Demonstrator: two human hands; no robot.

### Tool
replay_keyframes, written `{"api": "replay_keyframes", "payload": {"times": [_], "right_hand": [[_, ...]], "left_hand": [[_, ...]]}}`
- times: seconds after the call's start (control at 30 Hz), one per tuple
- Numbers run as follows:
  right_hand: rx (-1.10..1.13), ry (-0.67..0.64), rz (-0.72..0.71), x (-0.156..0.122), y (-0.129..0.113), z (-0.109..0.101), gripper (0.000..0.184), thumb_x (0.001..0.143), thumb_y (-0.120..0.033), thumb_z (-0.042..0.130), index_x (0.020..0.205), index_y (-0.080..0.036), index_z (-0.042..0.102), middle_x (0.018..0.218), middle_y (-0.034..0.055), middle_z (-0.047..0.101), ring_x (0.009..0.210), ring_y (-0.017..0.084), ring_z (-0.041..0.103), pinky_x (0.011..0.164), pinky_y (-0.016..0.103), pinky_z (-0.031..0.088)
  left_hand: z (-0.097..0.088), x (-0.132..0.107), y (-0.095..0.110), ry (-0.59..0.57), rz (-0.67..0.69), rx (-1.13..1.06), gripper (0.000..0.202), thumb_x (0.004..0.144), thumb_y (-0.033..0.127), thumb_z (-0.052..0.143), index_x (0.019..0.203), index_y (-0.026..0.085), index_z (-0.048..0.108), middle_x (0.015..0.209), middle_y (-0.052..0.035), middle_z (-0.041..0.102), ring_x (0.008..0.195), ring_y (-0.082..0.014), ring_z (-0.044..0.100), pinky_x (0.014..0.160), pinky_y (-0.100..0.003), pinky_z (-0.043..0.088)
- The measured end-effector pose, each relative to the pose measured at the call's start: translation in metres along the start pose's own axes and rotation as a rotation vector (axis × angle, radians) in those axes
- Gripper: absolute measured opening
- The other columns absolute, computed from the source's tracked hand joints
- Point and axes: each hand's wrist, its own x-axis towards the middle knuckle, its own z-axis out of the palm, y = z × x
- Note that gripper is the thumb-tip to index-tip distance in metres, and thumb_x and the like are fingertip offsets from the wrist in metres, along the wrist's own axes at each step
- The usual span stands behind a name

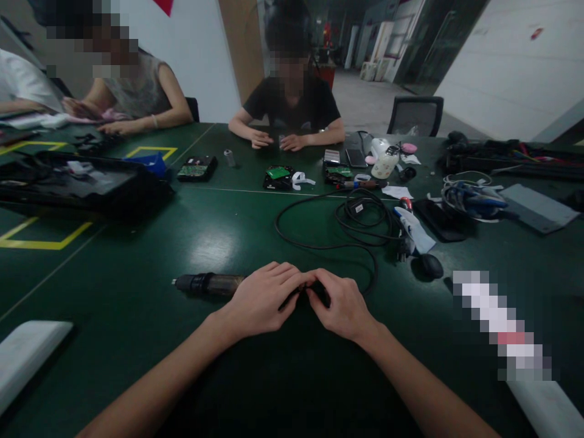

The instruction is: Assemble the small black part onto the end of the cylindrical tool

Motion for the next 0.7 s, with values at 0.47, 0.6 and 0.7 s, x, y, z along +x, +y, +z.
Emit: {"api": "replay_keyframes", "payload": {"times": [0.47, 0.6, 0.7], "right_hand": [[0.011, 0.019, -0.002, 0.0002, -0.001, -0.0006, 0.008, 0.098, -0.021, 0.059, 0.106, -0.023, 0.06, 0.104, 0.0042, 0.071, 0.083, 0.019, 0.066, 0.072, 0.029, 0.047], [0.007, 0.013, -0.001, 0.0004, -0.0009, -0.0008, 0.007, 0.099, -0.021, 0.059, 0.106, -0.023, 0.06, 0.105, 0.0041, 0.071, 0.084, 0.019, 0.066, 0.073, 0.03, 0.047], [0.001, 0.009, 0.0, 0.0006, -0.0005, -0.0009, 0.009, 0.099, -0.021, 0.058, 0.107, -0.023, 0.06, 0.104, 0.0041, 0.07, 0.084, 0.019, 0.066, 0.072, 0.03, 0.046]], "left_hand": [[0.0053, -0.0014, -0.002, 0.056, 0.0, 0.085, 0.034, 0.103, 0.026, 0.052, 0.137, 0.024, 0.053, 0.119, -0.0043, 0.067, 0.11, -0.021, 0.063, 0.09, -0.037, 0.048], [0.0033, -0.0016, -0.0002, 0.043, 0.003, 0.064, 0.041, 0.101, 0.028, 0.055, 0.141, 0.023, 0.05, 0.121, -0.0055, 0.067, 0.113, -0.023, 0.062, 0.092, -0.039, 0.048], [0.0018, -0.0015, 0.0005, 0.028, 0.015, 0.04, 0.041, 0.1, 0.025, 0.055, 0.141, 0.023, 0.05, 0.123, -0.0059, 0.067, 0.115, -0.0231, 0.062, 0.095, -0.04, 0.048]]}}
